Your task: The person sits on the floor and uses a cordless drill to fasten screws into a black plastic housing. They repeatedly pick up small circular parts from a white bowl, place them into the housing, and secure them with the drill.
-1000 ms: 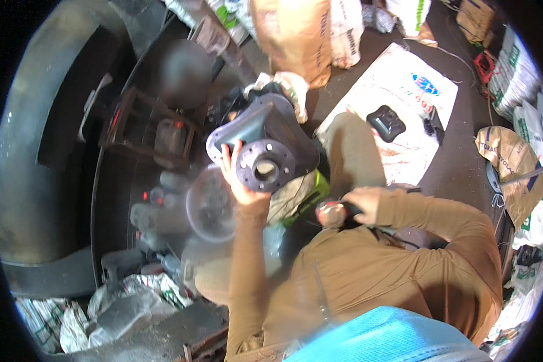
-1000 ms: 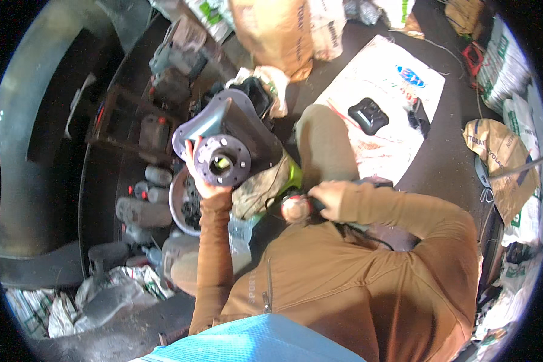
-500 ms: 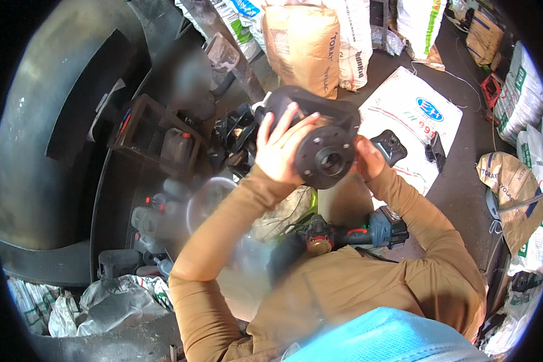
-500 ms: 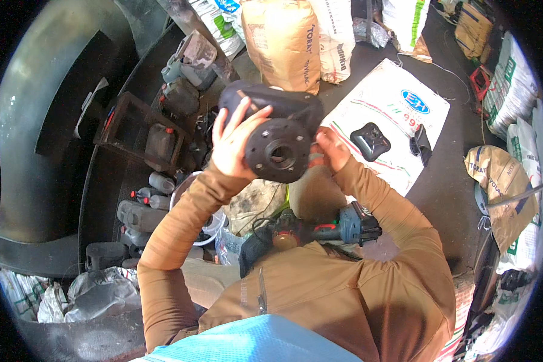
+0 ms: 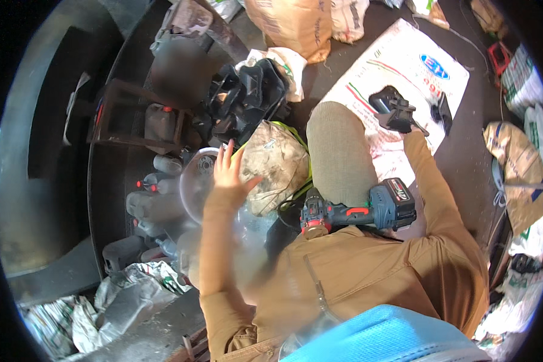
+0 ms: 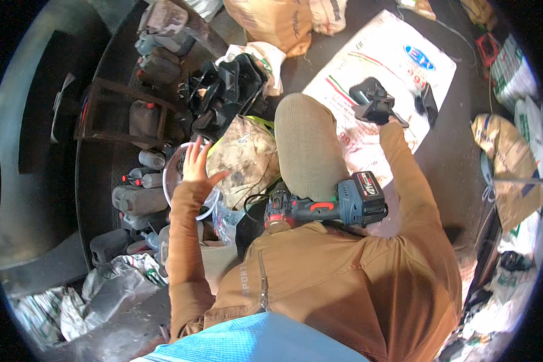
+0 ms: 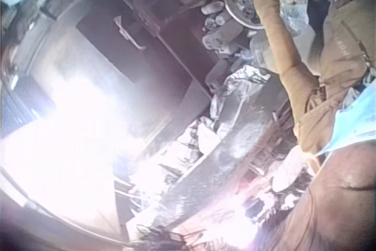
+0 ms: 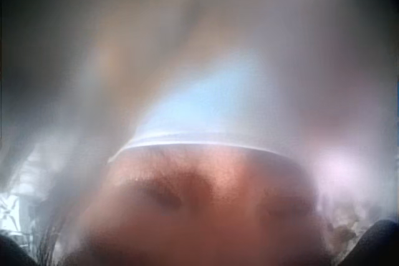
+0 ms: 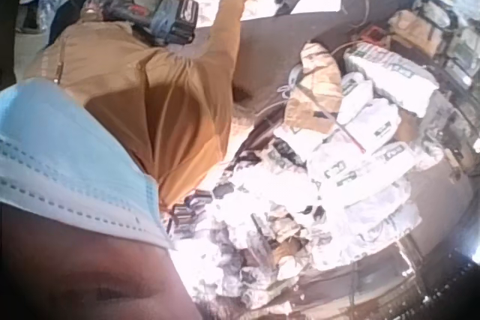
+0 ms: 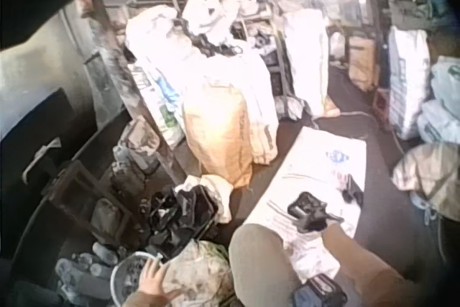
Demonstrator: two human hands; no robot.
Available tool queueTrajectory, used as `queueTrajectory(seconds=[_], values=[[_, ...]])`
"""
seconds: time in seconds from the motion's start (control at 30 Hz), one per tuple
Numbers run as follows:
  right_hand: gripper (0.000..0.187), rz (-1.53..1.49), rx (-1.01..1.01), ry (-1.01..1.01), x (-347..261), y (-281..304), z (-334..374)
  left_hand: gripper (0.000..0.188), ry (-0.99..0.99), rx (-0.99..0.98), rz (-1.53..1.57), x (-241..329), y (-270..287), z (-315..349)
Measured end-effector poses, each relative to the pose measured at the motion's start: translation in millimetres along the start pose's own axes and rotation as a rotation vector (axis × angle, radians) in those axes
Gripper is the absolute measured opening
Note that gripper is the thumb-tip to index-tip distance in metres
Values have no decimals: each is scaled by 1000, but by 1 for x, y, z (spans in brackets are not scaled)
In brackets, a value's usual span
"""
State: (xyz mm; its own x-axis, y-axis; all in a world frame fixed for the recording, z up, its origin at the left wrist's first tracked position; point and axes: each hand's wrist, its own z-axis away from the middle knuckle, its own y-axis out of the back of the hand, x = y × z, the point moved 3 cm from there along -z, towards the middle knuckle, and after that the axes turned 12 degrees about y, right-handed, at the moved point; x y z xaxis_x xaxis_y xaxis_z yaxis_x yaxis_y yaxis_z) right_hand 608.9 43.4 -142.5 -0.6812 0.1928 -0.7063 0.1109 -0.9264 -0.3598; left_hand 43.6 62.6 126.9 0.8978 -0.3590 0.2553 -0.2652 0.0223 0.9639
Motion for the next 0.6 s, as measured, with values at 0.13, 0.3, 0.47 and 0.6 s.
queueTrajectory(seconds=[0.13,0.3,0.47,0.6], values=[[49,31,-102,-128,-7,30,-53,86,459,-573,27,-68,-23,78],[50,132,-279,-223,-21,15,-69,79,1086,-736,434,-102,-25,137],[34,316,-490,-134,4,-107,-4,78,1121,-640,322,-142,-46,162],[37,503,-955,-15,8,-213,128,82,986,-801,135,-154,-67,156]])
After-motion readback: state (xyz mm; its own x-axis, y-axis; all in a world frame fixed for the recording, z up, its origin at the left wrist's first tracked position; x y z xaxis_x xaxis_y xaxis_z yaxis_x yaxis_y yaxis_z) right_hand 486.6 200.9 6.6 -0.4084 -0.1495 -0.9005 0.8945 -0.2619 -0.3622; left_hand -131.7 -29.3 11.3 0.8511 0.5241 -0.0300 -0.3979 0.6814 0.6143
